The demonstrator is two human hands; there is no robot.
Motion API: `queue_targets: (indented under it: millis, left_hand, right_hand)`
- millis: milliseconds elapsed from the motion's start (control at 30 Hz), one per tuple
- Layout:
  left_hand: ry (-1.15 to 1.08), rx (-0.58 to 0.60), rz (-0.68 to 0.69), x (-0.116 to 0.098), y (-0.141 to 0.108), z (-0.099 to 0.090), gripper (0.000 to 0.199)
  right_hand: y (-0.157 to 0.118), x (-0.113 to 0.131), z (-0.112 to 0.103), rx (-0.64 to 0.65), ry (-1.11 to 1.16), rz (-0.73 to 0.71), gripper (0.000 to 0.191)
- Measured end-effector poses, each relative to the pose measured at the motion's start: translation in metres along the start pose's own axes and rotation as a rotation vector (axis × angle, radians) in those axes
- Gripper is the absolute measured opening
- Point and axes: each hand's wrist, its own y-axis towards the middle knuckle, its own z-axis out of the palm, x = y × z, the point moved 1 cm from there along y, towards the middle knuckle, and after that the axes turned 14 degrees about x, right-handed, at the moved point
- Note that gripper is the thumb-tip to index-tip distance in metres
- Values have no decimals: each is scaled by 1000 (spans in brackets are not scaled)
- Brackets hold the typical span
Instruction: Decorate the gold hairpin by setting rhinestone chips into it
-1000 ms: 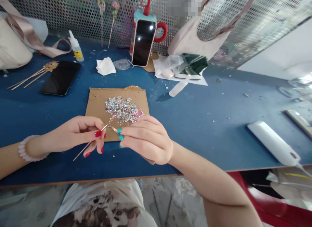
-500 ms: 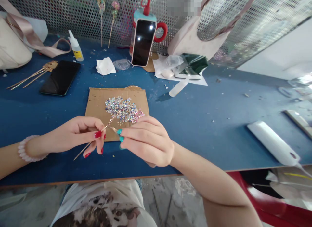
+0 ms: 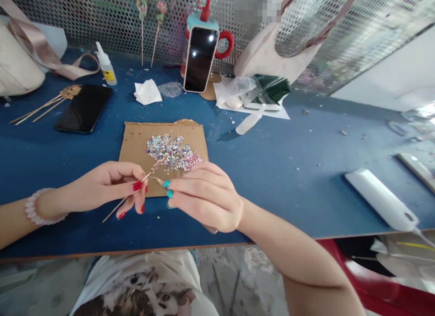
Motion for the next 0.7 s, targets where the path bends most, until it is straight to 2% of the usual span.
queue_targets:
  millis: [700]
  left_hand:
    - [21, -17, -37, -2, -1, 2, 13]
  right_hand:
    - [1, -1, 2, -3, -11, 9, 4]
